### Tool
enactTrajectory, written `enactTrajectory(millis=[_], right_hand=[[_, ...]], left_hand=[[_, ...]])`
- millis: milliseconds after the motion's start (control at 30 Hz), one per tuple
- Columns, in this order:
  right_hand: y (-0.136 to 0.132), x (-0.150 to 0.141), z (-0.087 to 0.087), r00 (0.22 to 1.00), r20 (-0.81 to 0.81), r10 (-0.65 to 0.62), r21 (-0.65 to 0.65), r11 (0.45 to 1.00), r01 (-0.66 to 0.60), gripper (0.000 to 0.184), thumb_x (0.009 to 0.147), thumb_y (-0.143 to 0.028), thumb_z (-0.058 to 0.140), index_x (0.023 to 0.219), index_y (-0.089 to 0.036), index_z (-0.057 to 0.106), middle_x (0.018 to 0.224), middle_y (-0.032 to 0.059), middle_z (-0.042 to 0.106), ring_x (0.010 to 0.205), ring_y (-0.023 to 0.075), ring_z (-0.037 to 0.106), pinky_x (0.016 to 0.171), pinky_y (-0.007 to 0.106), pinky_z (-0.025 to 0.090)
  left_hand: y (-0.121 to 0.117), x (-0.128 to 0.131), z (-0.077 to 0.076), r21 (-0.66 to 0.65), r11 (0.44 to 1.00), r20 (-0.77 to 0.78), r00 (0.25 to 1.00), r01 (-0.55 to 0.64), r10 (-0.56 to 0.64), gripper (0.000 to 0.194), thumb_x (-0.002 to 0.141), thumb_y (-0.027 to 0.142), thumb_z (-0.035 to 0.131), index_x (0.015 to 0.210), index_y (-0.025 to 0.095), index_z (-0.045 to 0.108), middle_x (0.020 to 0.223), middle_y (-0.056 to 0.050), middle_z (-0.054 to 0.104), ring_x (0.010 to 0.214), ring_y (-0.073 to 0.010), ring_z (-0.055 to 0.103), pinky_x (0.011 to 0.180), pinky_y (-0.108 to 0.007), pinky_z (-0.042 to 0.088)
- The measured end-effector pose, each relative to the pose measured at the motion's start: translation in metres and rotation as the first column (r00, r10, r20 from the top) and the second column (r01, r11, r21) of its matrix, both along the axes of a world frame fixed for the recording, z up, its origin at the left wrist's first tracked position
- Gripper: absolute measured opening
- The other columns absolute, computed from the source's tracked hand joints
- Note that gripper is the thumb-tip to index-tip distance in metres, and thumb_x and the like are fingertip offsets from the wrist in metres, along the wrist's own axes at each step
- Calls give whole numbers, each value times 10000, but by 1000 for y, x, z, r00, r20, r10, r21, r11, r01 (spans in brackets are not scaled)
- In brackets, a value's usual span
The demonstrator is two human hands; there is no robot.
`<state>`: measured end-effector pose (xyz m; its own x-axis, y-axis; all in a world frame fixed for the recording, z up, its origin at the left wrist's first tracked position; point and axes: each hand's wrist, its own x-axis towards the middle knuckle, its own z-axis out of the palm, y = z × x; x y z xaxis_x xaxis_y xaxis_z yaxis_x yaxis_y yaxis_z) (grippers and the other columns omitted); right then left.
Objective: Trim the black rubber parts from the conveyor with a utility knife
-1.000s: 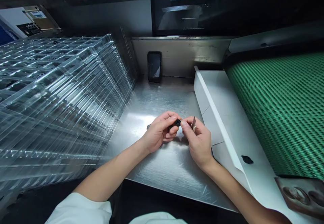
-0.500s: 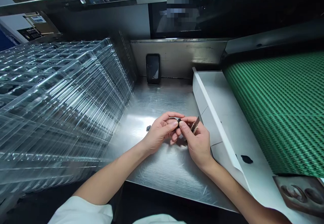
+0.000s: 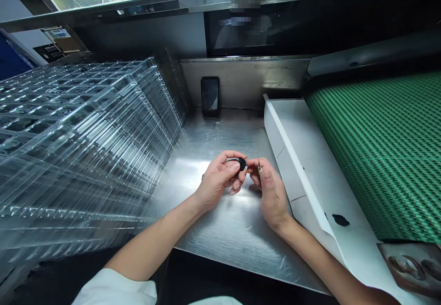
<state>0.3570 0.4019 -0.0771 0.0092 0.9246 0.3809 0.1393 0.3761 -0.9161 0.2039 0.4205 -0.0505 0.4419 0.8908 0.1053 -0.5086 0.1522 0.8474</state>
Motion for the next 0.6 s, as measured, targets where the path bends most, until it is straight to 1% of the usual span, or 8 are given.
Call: enactTrajectory(millis=[67,133,200,267,400,500,600], right_hand=[[0,1,-1,999,47,-3,15,1000,2,553,1104,-585,288,1050,-154,630,988,75,609,954,133,581,856,267,466],[0,1,-1,994,108,17,35,999,-21,483,1117,-503,326,969,-153,625,974,61,610,948,123,574,880,264,441],[0,1,0,985,172,18,63,998,-29,444,1113,-465,377,908,-152,616,931,47,610,888,111,562,833,252,420],[0,1,1,979,202,0,65,998,-13,427,1102,-463,417,888,-154,619,897,39,608,830,105,549,777,249,401],[0,1,1,975,222,0,51,999,-11,420,1093,-475,438,892,-158,625,864,33,609,787,106,545,749,248,389],[-1,2,0,973,230,-11,65,998,-4,414,1091,-466,446,886,-156,629,841,26,610,769,100,539,738,240,384],[-1,2,0,971,237,-24,87,996,3,414,1090,-457,454,871,-152,628,797,14,588,723,84,506,696,234,359]], left_hand=[[0,1,-2,33,999,2,999,-38,38,323,969,336,665,1182,136,530,769,-6,588,564,-81,495,472,-192,380],[0,1,-5,60,996,0,997,-71,72,334,970,347,671,1192,137,536,776,-6,595,564,-81,506,479,-195,395],[0,1,-6,75,992,-1,995,-98,99,349,970,353,676,1208,138,538,776,-5,599,559,-79,507,481,-196,401],[0,1,-7,84,990,1,993,-114,114,356,971,357,678,1214,139,537,769,-2,598,552,-75,499,482,-195,399],[-1,1,-7,88,988,-3,992,-129,130,358,976,368,678,1213,140,535,747,7,591,545,-65,480,493,-190,390],[-1,0,-7,87,987,-14,990,-138,140,370,976,385,679,1217,145,532,742,9,587,548,-66,467,497,-193,379],[-2,-1,-7,101,982,-34,986,-157,161,377,973,407,679,1209,151,534,722,14,575,539,-68,447,499,-198,357]])
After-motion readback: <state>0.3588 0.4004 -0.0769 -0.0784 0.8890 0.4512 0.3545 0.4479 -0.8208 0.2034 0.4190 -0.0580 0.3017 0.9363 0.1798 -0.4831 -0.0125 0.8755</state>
